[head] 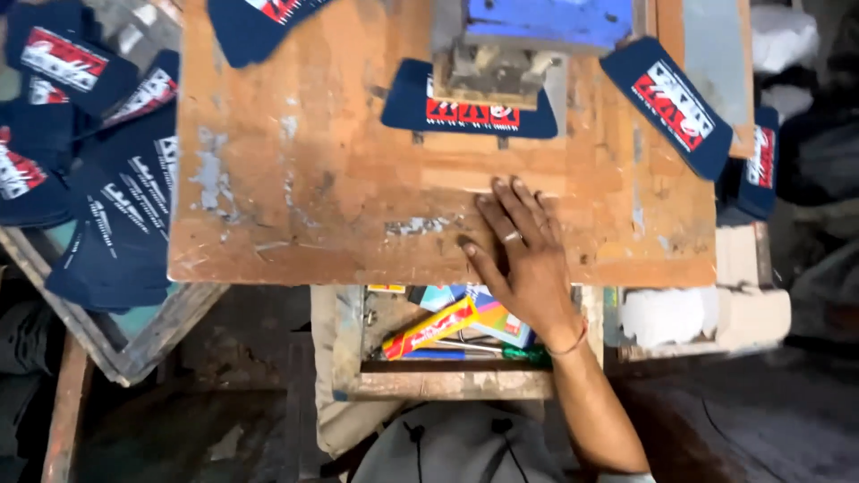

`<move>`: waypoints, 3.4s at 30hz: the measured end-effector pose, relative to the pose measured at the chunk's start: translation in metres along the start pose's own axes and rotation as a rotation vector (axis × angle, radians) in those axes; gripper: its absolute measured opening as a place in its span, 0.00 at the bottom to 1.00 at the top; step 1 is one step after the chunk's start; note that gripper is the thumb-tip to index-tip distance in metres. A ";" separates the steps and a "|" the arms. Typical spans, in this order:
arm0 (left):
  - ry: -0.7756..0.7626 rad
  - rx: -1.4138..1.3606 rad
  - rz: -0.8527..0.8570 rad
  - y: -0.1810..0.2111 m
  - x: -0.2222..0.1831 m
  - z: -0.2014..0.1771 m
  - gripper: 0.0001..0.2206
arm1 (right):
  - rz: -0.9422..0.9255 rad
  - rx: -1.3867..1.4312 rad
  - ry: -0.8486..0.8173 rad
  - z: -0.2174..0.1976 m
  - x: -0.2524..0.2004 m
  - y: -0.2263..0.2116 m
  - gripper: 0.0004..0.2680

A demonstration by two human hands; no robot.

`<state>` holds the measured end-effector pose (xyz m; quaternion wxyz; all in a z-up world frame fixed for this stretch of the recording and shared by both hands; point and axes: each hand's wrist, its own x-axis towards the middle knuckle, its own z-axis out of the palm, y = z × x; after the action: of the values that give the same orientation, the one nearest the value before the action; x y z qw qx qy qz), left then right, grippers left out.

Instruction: Printing logos onto fabric panels using a heat press machine.

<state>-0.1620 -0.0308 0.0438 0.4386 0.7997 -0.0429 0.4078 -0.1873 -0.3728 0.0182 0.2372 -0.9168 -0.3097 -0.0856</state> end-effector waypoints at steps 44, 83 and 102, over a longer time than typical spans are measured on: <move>-0.132 0.588 -0.138 -0.121 0.078 0.093 0.35 | 0.027 -0.391 0.270 -0.092 0.043 0.222 0.24; -0.397 0.302 0.092 -0.117 0.057 0.195 0.07 | 0.139 -0.272 -0.046 -0.003 -0.021 0.039 0.29; 0.135 -0.173 -0.037 -0.110 0.095 0.069 0.05 | -0.004 -0.185 -0.119 0.055 0.101 -0.021 0.28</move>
<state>-0.0094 0.0127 0.0166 0.5152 0.7304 -0.0334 0.4472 -0.1196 -0.2780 0.0087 0.1327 -0.9376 -0.3158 -0.0596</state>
